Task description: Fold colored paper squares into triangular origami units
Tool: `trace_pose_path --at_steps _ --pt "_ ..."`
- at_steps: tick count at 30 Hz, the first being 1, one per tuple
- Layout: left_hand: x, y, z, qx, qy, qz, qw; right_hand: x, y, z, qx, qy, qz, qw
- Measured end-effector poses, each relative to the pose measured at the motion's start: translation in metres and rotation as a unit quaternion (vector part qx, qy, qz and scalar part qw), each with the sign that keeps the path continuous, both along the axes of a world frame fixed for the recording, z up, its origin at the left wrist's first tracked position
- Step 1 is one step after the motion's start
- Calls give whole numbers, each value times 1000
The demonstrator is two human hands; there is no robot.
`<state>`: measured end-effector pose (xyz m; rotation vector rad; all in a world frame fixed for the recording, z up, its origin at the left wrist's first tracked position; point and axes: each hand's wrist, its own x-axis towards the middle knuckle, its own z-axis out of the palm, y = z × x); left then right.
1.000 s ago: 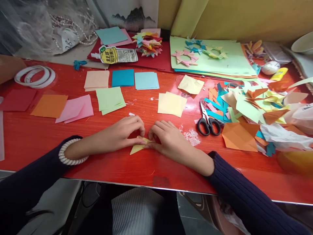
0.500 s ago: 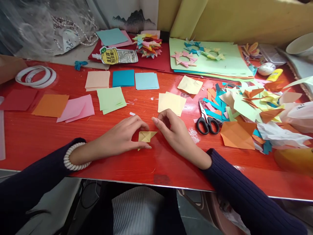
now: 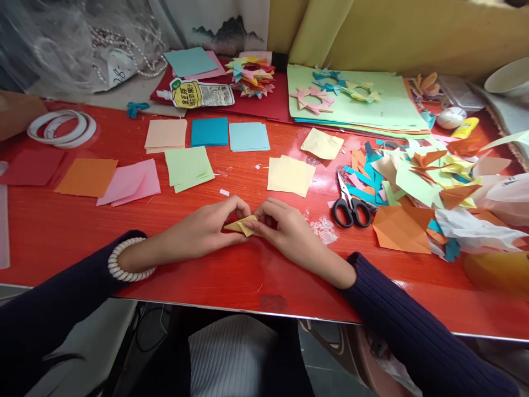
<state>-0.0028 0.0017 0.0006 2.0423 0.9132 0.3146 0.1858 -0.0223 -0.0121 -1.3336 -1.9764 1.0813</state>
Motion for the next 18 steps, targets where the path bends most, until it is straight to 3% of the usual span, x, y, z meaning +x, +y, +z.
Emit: trace_pose_path --at_steps 3,6,9,12,18 --pt "0 2 2 -61 -31 12 998 -1 0 -1 4 7 -28 1000" --pt "0 5 -2 -89 -84 75 990 -2 -1 0 -17 47 -52 997" --pt "1 6 -6 -170 -170 126 962 -2 -1 1 -65 137 -69 986" --pt "2 6 -5 -258 -204 116 937 -3 0 2 -111 196 -81 971" --pt "2 3 3 -134 -156 115 972 -6 -2 7 -175 206 -48 961"
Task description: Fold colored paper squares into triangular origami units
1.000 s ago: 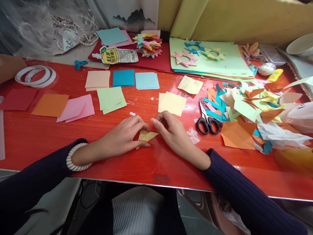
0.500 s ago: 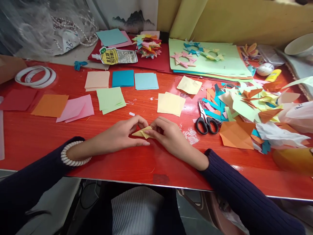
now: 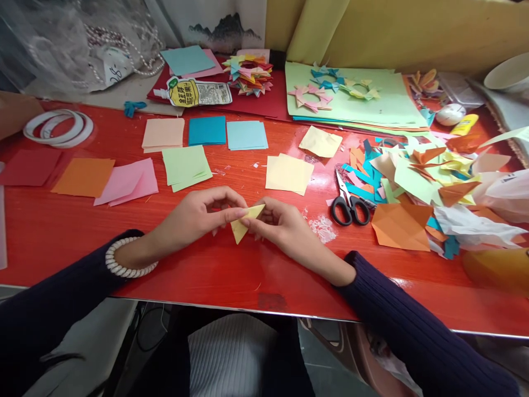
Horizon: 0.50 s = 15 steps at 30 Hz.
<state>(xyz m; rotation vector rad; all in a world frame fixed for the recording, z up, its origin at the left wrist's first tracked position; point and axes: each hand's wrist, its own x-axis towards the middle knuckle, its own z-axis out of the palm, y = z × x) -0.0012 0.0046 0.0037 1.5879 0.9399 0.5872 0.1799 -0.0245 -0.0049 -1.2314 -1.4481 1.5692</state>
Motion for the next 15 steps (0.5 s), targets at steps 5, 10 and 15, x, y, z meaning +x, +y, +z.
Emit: trace_pose_path --at_steps 5,10,15 --pt "1 -2 -6 -49 -85 44 994 -2 0 3 -44 40 -1 998" --pt "4 -6 -10 30 -96 126 987 -6 0 1 -100 81 -36 991" --pt "4 -8 -8 68 -35 126 989 -9 -4 2 -64 41 -7 997"
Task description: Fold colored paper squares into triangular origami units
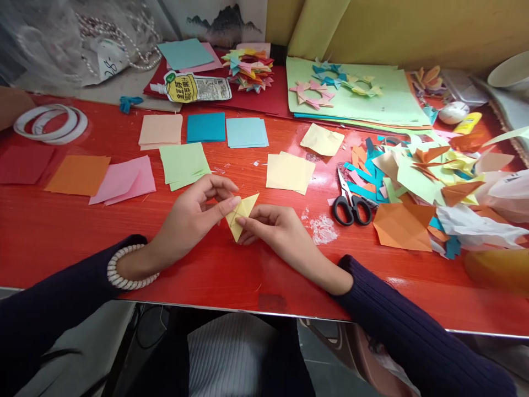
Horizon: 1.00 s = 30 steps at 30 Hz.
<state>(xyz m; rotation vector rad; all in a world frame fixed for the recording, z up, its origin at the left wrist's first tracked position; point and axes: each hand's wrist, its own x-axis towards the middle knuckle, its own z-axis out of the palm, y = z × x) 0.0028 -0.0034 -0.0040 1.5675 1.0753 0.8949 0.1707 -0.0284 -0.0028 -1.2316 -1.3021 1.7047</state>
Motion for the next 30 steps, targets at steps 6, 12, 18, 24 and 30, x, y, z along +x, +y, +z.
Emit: trace_pose_path --at_steps 6,12,18,24,30 --pt "-2 2 3 -56 2 -86 995 0 -2 3 39 -51 16 998" --pt "-2 2 6 -126 -76 -92 985 0 -4 2 47 -46 27 997" --pt "-7 7 11 -135 -4 -92 987 4 -3 6 65 -98 76 990" --pt "-12 8 10 -211 -14 -128 969 9 -3 5 116 -155 102 976" --pt "-11 8 11 -200 -23 -131 971 7 -4 3 218 -227 80 946"
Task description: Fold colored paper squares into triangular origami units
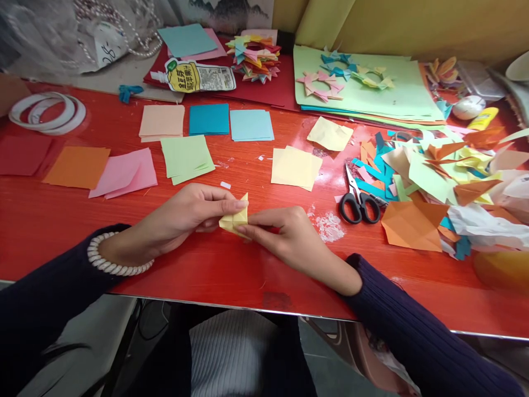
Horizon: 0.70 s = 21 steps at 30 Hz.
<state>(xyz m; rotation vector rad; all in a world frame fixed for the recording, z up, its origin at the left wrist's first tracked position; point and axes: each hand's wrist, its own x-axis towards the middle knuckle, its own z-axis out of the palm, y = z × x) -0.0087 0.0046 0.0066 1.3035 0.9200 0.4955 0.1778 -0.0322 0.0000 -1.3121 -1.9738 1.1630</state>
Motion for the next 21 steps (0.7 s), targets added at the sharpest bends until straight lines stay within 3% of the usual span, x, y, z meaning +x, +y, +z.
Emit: trace_pose_path --at_steps 3,5,7,9,12,14,17,21 --pt "0 -3 4 164 31 97 981 1 3 -1 6 39 -106 994" --pt "-1 -6 7 306 55 135 941 2 5 -2 -98 115 -129 980" --pt "-4 -8 6 411 75 109 902 4 6 -1 -227 194 -99 949" --pt "-7 -9 2 464 92 37 880 4 6 0 -292 250 -69 921" --pt "-7 -7 -5 483 93 -58 869 3 5 1 -252 286 -85 920" --pt "-4 -5 -8 474 76 -40 876 2 4 1 -204 270 -112 934" --pt "1 -1 -10 398 56 34 915 1 3 1 -143 201 -124 961" --pt "5 2 -10 280 56 9 958 0 3 0 -121 170 -111 972"
